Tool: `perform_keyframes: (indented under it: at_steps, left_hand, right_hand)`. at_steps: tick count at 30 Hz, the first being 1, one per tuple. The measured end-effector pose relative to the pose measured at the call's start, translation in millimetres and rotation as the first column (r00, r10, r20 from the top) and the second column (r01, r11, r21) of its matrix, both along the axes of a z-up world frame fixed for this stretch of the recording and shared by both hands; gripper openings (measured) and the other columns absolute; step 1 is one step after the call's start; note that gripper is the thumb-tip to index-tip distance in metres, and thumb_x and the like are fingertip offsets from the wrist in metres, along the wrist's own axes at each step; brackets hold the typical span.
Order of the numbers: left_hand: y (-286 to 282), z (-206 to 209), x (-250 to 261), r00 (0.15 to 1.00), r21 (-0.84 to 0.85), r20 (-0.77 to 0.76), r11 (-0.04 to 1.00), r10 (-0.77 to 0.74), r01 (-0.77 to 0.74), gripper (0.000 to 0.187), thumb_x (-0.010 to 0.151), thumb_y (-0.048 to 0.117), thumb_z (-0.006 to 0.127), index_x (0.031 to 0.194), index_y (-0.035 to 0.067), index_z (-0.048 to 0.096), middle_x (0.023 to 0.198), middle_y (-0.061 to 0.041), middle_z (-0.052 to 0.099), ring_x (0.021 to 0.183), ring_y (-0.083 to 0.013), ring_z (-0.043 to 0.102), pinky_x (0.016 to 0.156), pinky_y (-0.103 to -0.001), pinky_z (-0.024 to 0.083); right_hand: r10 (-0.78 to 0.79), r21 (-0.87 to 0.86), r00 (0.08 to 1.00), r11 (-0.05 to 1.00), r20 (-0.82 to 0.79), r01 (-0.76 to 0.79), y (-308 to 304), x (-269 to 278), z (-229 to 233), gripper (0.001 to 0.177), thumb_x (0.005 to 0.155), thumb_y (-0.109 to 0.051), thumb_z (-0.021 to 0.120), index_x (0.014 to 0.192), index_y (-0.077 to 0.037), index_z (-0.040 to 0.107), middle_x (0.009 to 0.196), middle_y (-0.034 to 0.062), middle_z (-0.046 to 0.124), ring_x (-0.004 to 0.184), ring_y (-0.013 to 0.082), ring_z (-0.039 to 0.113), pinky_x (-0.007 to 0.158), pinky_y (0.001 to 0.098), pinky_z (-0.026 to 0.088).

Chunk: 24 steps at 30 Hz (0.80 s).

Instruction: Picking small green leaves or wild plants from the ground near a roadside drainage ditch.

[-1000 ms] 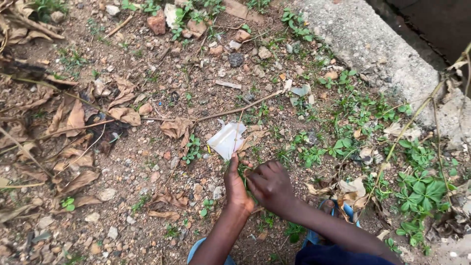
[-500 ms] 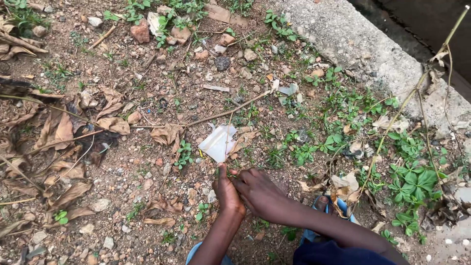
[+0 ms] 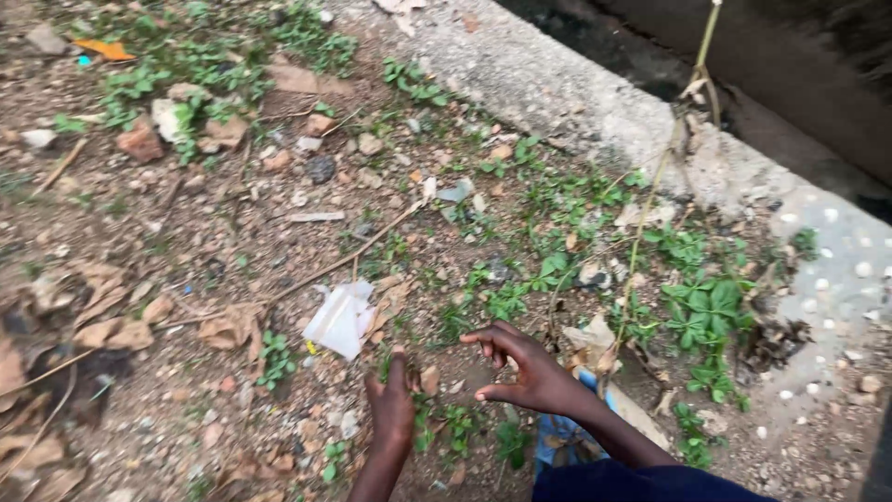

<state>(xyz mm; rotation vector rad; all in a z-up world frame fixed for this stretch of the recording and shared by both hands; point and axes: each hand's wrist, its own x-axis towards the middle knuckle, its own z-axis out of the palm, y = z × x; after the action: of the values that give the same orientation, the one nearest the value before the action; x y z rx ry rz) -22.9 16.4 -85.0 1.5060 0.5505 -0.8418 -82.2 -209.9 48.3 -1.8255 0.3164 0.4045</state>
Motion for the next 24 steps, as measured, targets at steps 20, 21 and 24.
perform_keyframes:
  at_steps: [20, 21, 24]
  left_hand:
    - [-62, 165, 3, 0.368, -0.067, -0.179, 0.385, -0.912, 0.921, 0.059, 0.089, 0.052, 0.066, 0.104, -0.006, 0.066, 0.082, -0.019, 0.071, 0.072, -0.025, 0.068, 0.066, -0.041, 0.055]
    - [-85, 169, 3, 0.439, -0.054, -0.195, 0.457, -0.877, 0.888, 0.07, 0.087, 0.055, 0.069, 0.119, -0.006, 0.057, 0.092, -0.021, 0.072, 0.081, -0.0249, 0.068, 0.07, -0.041, 0.056]
    - [-115, 121, -31, 0.539, -0.171, -0.198, 0.571, -0.818, 0.803, 0.085, 0.088, 0.06, 0.067, 0.137, -0.002, 0.035, 0.099, -0.013, 0.067, 0.087, -0.0195, 0.067, 0.075, -0.034, 0.055]
  right_hand:
    - [0.026, -0.674, 0.999, 0.738, -0.036, -0.043, -203, -54, 52, 0.053, 0.082, -0.037, 0.079, 0.125, -0.011, 0.065, 0.105, 0.0092, 0.07, 0.089, 0.0242, 0.07, 0.077, 0.0408, 0.058]
    - [0.055, -0.667, 0.998, 0.744, 0.003, -0.039, -205, -49, 40, 0.051, 0.084, -0.037, 0.078, 0.125, -0.009, 0.064, 0.107, 0.0111, 0.07, 0.092, 0.0263, 0.071, 0.081, 0.0432, 0.058]
    - [0.078, -0.693, 0.997, 0.719, 0.019, -0.043, -208, -35, 12, 0.047, 0.086, -0.035, 0.078, 0.123, -0.008, 0.065, 0.108, 0.0124, 0.071, 0.097, 0.0285, 0.07, 0.084, 0.0463, 0.057]
